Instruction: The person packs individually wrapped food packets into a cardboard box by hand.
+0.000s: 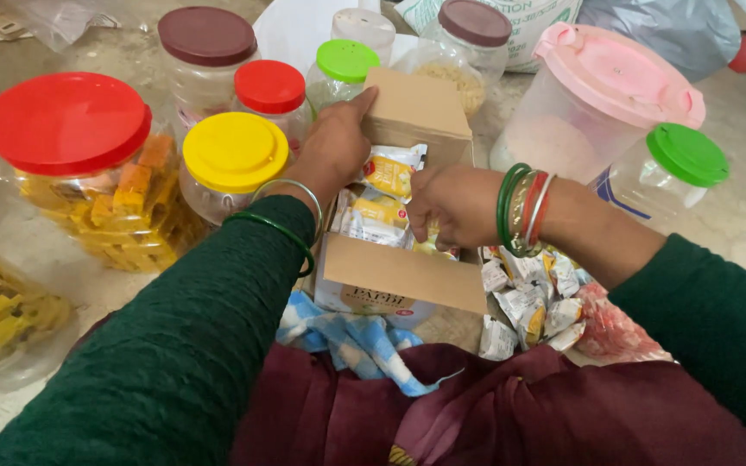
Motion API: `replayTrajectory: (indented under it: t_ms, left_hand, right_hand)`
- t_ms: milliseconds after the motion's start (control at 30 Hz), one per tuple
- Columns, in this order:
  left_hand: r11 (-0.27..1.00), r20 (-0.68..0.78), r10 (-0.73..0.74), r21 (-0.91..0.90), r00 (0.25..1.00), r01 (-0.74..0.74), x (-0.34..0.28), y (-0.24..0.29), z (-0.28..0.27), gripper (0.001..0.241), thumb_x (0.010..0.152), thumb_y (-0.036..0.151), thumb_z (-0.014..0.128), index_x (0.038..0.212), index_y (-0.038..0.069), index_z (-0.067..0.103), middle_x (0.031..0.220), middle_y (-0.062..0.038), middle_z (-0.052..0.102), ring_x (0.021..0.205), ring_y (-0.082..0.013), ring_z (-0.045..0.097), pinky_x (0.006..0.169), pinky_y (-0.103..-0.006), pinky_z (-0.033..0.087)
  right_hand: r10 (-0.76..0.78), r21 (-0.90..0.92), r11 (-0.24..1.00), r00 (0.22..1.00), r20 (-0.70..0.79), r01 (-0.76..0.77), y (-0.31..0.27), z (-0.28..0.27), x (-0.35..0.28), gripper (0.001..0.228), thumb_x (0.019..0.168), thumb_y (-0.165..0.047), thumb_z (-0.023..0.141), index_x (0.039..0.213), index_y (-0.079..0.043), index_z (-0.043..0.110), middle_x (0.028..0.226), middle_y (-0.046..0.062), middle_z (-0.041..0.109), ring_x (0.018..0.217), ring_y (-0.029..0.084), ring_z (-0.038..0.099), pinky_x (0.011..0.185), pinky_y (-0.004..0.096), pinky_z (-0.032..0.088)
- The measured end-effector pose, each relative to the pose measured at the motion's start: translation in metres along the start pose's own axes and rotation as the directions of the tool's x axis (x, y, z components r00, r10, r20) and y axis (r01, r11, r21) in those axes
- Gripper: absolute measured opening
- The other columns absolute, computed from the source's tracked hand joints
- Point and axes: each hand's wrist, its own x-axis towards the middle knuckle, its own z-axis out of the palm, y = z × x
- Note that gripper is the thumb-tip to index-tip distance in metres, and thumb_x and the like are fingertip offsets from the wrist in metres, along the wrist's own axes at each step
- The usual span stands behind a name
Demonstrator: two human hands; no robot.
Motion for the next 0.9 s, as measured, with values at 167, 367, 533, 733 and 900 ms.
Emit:
replayTrajectory:
  t_ms: [167, 367, 533, 733, 900]
  left_hand:
    - [1.0, -0.017, 0.013, -0.006, 1.0, -0.013, 0.001, -0.003, 0.002, 0.076, 0.083, -0.003, 0.061, 0.151, 0.025, 0.046, 0.141, -0.018, 0.056, 0.131, -0.0359, 0.053, 0.108, -0.0426, 0.044]
    - [1.0, -0.019, 0.02, -0.002, 1.0, -0.02, -0.003, -0.001, 0.0, 0.076, 0.083, -0.003, 0.062, 0.152, 0.024, 0.046, 0.14, -0.019, 0.056, 0.129, -0.0359, 0.055, 0.109, -0.0415, 0.044]
    - [0.999, -0.016, 0.026, 0.027, 1.0, -0.025, -0.003, 0.002, -0.003, 0.076, 0.083, -0.005, 0.061, 0.152, 0.024, 0.046, 0.139, -0.019, 0.058, 0.128, -0.0359, 0.055, 0.107, -0.0427, 0.045]
    - [0.999, -0.02, 0.033, 0.042, 0.999, -0.032, -0.006, 0.007, -0.007, 0.077, 0.082, -0.007, 0.061, 0.152, 0.023, 0.047, 0.134, -0.019, 0.061, 0.123, -0.0363, 0.06, 0.103, -0.043, 0.049]
    - [0.999, -0.021, 0.009, 0.046, 1.0, -0.008, -0.009, 0.011, -0.01, 0.077, 0.082, -0.005, 0.064, 0.151, 0.024, 0.048, 0.135, -0.02, 0.06, 0.124, -0.0359, 0.059, 0.103, -0.0433, 0.048]
  right_hand:
    - [0.02, -0.048, 0.999, 0.994, -0.106, -0.025, 0.004, 0.021, 0.003, 0.013, 0.065, 0.004, 0.074, 0.075, -0.003, 0.069, 0.085, 0.01, 0.063, 0.079, 0.026, 0.07, 0.07, 0.036, 0.057]
    - [0.064, 0.265, 0.962, 0.882, -0.466, 0.07, 0.019, 0.011, -0.034, 0.014, 0.084, -0.005, 0.071, 0.098, -0.004, 0.068, 0.099, 0.005, 0.068, 0.087, 0.012, 0.07, 0.079, 0.028, 0.059]
    - [0.538, 0.471, 0.84, 0.53, -0.656, -0.269, 0.071, 0.052, -0.085, 0.009, 0.092, -0.013, 0.066, 0.094, -0.005, 0.063, 0.075, 0.005, 0.069, 0.067, 0.014, 0.067, 0.065, 0.031, 0.053]
    - [0.747, -0.04, 0.651, 0.631, 0.208, -0.758, 0.09, 0.167, -0.083, 0.044, 0.077, -0.049, 0.078, 0.089, -0.007, 0.077, 0.088, 0.017, 0.078, 0.087, 0.028, 0.077, 0.082, 0.039, 0.059]
    - [0.757, -0.122, 0.646, 0.61, 0.234, -0.754, 0.074, 0.193, -0.076, 0.061, 0.076, -0.047, 0.085, 0.113, -0.002, 0.068, 0.116, 0.024, 0.071, 0.11, 0.035, 0.071, 0.095, 0.041, 0.057]
